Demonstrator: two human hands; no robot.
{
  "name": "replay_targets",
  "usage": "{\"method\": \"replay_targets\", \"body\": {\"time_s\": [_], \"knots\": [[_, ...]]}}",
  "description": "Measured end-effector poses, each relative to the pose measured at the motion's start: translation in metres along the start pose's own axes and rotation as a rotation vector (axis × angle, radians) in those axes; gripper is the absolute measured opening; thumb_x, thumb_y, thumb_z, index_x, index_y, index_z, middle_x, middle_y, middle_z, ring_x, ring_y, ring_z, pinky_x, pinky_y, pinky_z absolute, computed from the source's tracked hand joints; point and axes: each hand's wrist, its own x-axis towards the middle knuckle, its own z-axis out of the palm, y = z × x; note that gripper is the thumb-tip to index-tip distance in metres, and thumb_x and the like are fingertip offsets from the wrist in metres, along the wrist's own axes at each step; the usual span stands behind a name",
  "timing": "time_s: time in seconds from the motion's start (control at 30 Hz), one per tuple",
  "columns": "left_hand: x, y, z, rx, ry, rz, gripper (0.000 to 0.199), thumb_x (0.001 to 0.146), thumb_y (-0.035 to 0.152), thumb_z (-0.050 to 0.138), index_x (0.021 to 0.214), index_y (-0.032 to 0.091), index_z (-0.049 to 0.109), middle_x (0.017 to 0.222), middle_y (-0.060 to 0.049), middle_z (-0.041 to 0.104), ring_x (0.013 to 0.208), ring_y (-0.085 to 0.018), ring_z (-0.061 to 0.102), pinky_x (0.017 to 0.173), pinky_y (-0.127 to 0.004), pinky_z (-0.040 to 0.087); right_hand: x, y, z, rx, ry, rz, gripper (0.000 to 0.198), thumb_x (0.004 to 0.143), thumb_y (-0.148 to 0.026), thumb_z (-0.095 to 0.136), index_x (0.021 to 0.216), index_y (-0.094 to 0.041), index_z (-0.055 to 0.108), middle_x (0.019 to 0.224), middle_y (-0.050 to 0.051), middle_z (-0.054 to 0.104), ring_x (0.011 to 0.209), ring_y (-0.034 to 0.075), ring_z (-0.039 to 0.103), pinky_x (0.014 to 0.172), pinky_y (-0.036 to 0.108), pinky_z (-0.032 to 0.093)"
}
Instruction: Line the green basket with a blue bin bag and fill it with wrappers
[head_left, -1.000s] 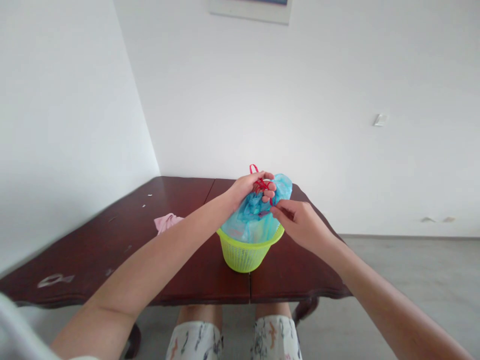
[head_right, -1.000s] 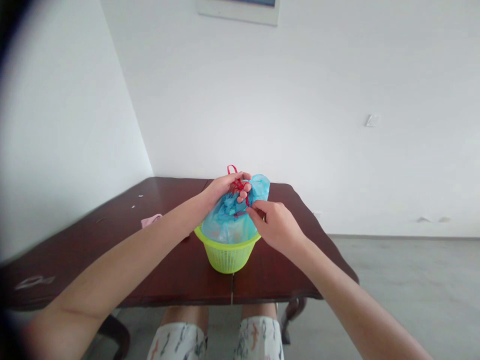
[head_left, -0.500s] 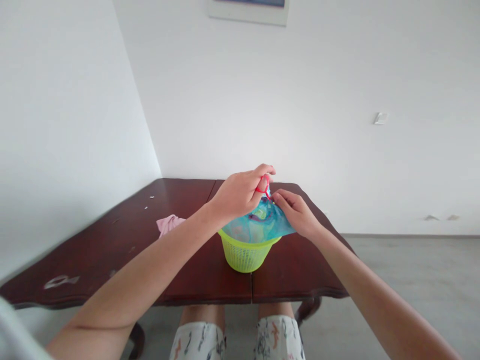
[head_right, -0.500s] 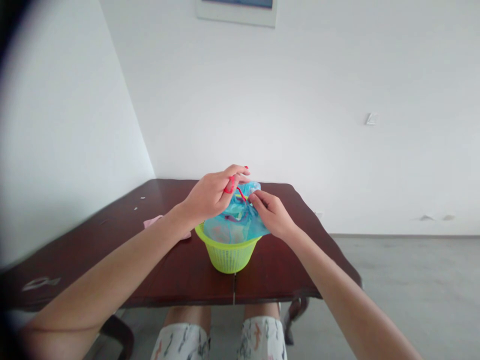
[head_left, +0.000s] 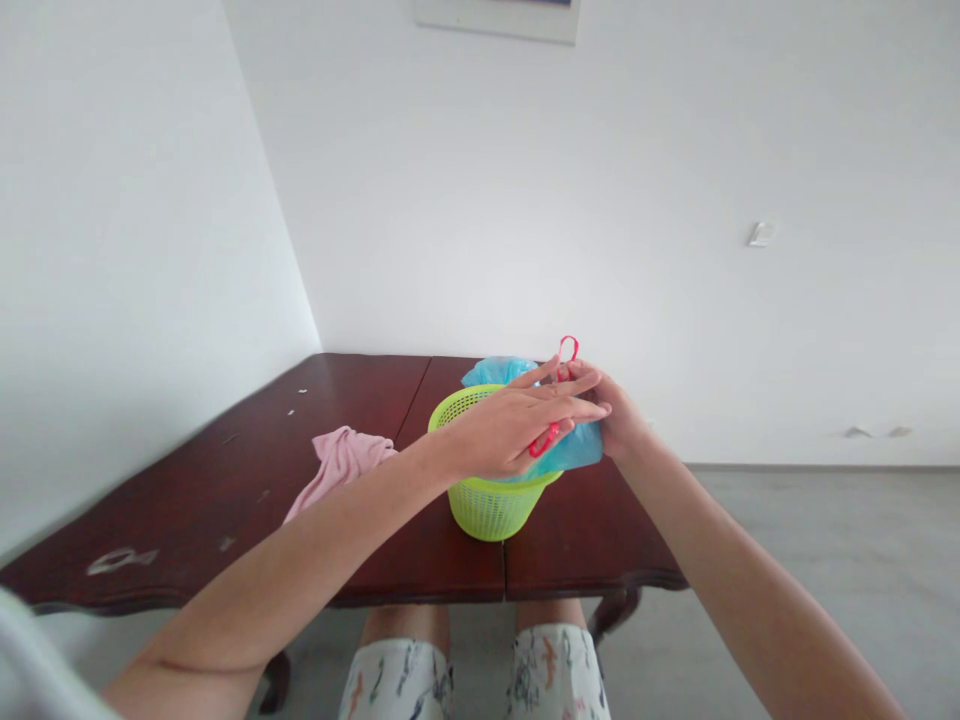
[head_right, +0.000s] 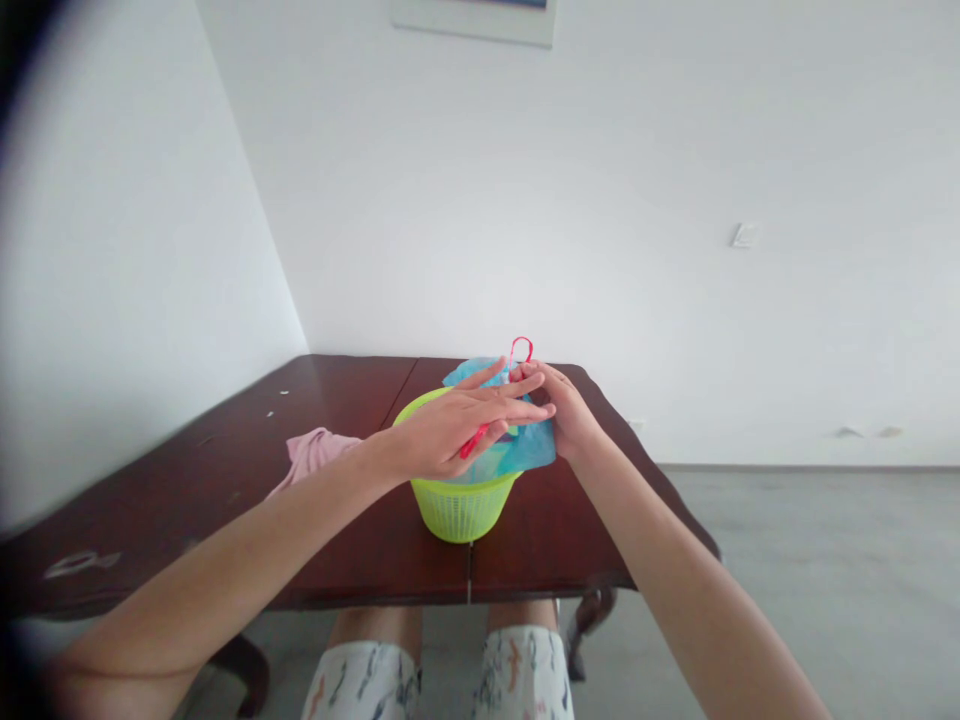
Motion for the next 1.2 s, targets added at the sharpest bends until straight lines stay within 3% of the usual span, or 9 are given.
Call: {"method": "replay_targets", "body": {"time_s": [0.13,0.23,0.33,0.43,0.6,0.73,0.83,1.03,1.2], "knots": [[-0.008,-0.002,0.004,-0.14,0.047,-0.038,0.042,0.127,0.029,0.035,0.151,0.025,0.069,0.144,-0.009,0.086,0.166,-0.025,0.062,0.152,-0.057,0.026,0.008,-0.005,-0.01,0.128,0.105,0.054,0.028,0.088,-0.04,0.095,0.086,-0.023,0.073,0.08,-0.002,0.073,0.07,0.013,0.067,0.067,0.024,0.061],[-0.02,0.007,0.01,-0.346,0.118,-0.081,0.043,0.13,0.041,0.033,0.126,0.025,0.073,0.087,-0.003,0.087,0.111,-0.025,0.087,0.142,-0.057,0.043,0.017,-0.008,-0.018,0.261,0.312,0.022,0.023,0.092,-0.024,0.085,0.082,-0.023,0.064,0.068,-0.006,0.061,0.056,0.009,0.053,0.054,0.02,0.051],[-0.037,0.018,0.022,-0.483,0.191,-0.23,0.045,0.13,0.047,0.038,0.109,0.025,0.07,0.061,0.005,0.062,0.067,-0.019,0.071,0.109,-0.045,0.062,0.023,-0.008,-0.025,0.341,0.466,0.048,0.024,0.093,-0.014,0.076,0.081,-0.023,0.057,0.062,-0.007,0.054,0.05,0.008,0.046,0.048,0.019,0.045],[-0.053,0.021,0.034,-0.618,0.295,-0.388,0.045,0.13,0.05,0.039,0.11,0.024,0.068,0.057,0.008,0.049,0.051,-0.015,0.051,0.065,-0.032,0.049,0.022,-0.006,-0.028,0.384,0.49,0.057,0.025,0.095,-0.011,0.072,0.081,-0.023,0.055,0.062,-0.008,0.052,0.048,0.007,0.042,0.046,0.017,0.042],[-0.057,0.013,0.028,-0.505,0.371,-0.609,0.05,0.13,0.056,0.033,0.113,0.024,0.069,0.055,0.01,0.04,0.049,-0.015,0.039,0.071,-0.035,0.047,0.017,-0.008,-0.02,0.413,0.471,-0.015,0.024,0.1,-0.007,0.064,0.081,-0.021,0.059,0.065,-0.007,0.054,0.048,0.005,0.041,0.046,0.015,0.041],[-0.048,0.006,0.016,0.037,0.095,-0.835,0.045,0.123,0.06,0.05,0.147,0.024,0.065,0.068,0.003,0.062,0.066,-0.026,0.064,0.07,-0.04,0.045,0.01,-0.012,-0.007,0.366,0.397,-0.031,0.021,0.1,-0.014,0.072,0.082,-0.021,0.064,0.068,-0.007,0.056,0.049,0.006,0.042,0.046,0.018,0.042],[-0.042,-0.001,0.017,0.28,-0.098,-0.954,0.072,0.108,0.073,0.073,0.161,0.025,0.059,0.091,-0.007,0.081,0.093,-0.039,0.08,0.077,-0.046,0.053,-0.003,-0.017,0.001,0.273,0.26,-0.081,0.021,0.094,-0.023,0.085,0.082,-0.021,0.068,0.069,-0.006,0.059,0.052,0.007,0.046,0.049,0.02,0.046],[-0.035,-0.009,0.024,0.142,-0.137,-0.907,0.044,0.106,0.072,0.075,0.117,0.029,0.077,0.099,-0.002,0.085,0.091,-0.029,0.079,0.077,-0.042,0.053,-0.049,-0.016,0.019,-0.03,-0.038,-0.099,0.029,0.1,-0.047,0.089,0.114,-0.022,0.084,0.097,0.005,0.083,0.061,0.014,0.067,0.057,0.027,0.052],[-0.038,-0.012,0.046,-0.127,-0.105,-0.761,0.035,0.089,0.057,0.096,0.096,0.031,0.075,0.099,0.0,0.084,0.083,-0.024,0.076,0.069,-0.04,0.052,-0.079,0.016,0.041,0.037,-0.036,-0.112,0.034,0.107,-0.058,0.078,0.114,-0.025,0.083,0.091,0.004,0.078,0.064,0.017,0.069,0.06,0.03,0.053]]}}
